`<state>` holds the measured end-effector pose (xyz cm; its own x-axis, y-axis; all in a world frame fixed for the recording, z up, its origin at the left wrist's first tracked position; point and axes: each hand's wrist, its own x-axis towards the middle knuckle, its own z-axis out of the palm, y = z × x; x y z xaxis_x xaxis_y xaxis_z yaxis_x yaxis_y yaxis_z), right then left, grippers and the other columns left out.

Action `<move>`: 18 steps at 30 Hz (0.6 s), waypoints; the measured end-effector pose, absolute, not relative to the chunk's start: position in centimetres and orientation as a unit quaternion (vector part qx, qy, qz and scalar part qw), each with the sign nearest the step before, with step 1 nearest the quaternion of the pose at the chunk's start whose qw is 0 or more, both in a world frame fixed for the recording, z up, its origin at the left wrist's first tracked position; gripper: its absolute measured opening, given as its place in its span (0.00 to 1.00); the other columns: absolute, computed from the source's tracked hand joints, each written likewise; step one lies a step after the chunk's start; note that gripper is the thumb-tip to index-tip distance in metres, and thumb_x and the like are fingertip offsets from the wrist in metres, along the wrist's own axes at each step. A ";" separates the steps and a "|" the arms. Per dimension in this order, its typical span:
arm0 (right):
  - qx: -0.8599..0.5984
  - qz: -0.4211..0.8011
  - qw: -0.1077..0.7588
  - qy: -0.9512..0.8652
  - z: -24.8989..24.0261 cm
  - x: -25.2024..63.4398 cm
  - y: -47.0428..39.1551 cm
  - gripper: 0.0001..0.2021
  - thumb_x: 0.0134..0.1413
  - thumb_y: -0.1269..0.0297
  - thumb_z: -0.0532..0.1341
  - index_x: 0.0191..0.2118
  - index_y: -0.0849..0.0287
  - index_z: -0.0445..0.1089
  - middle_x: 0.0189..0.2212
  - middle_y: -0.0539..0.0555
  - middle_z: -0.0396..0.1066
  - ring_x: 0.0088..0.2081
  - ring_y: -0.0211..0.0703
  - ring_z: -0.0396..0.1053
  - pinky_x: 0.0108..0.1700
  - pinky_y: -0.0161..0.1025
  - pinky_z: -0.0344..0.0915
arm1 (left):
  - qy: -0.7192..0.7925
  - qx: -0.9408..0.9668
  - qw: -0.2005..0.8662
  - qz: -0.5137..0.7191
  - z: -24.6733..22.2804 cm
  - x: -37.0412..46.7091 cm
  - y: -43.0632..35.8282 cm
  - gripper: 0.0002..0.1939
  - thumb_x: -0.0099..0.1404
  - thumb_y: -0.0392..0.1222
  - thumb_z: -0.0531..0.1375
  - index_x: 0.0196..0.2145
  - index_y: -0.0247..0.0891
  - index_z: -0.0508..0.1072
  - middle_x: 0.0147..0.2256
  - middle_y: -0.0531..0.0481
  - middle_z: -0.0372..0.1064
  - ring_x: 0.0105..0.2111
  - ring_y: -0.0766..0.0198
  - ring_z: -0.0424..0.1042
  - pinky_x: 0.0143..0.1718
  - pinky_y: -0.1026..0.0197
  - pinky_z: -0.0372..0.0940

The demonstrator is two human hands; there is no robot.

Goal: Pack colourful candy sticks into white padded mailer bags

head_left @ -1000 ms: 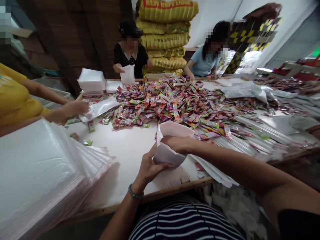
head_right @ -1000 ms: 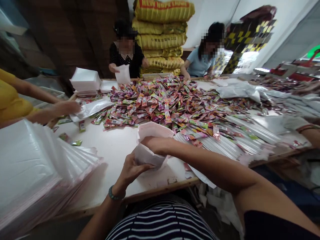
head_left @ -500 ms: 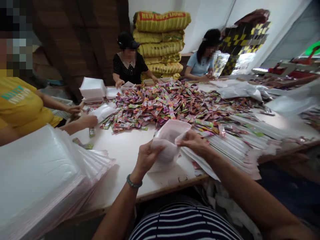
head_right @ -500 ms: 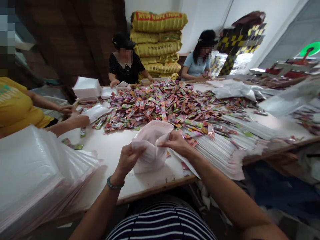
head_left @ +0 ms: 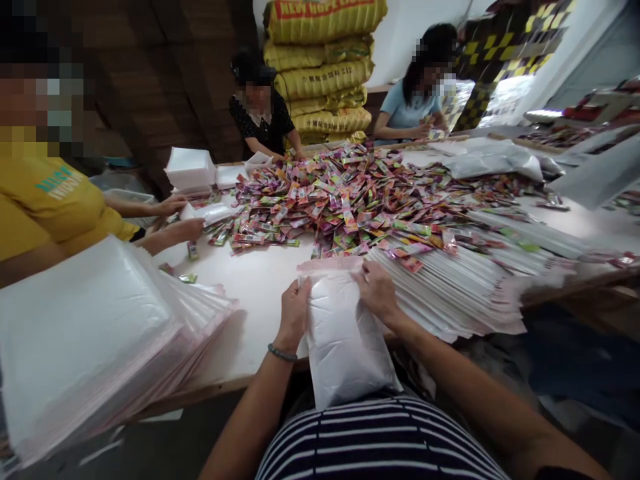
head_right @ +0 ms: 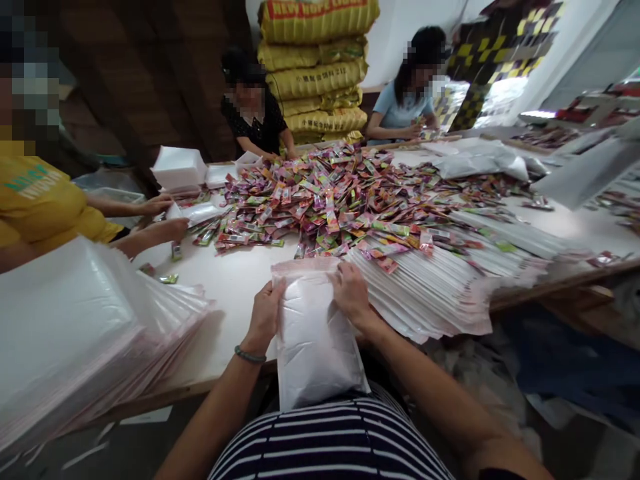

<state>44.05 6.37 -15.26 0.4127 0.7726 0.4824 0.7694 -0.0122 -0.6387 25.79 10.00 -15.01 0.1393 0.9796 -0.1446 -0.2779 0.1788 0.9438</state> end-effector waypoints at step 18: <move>-0.563 0.184 0.619 -0.516 -5.7 52.7 -0.7 0.11 0.63 0.52 0.54 0.34 0.52 0.67 0.18 0.50 0.64 0.18 0.38 0.60 0.23 0.38 0.59 | 0.398 0.477 0.633 0.461 -13.4 25.5 9.5 0.24 0.56 0.57 0.65 0.43 0.37 0.75 0.38 0.50 0.77 0.38 0.63 0.72 0.41 0.62 0.66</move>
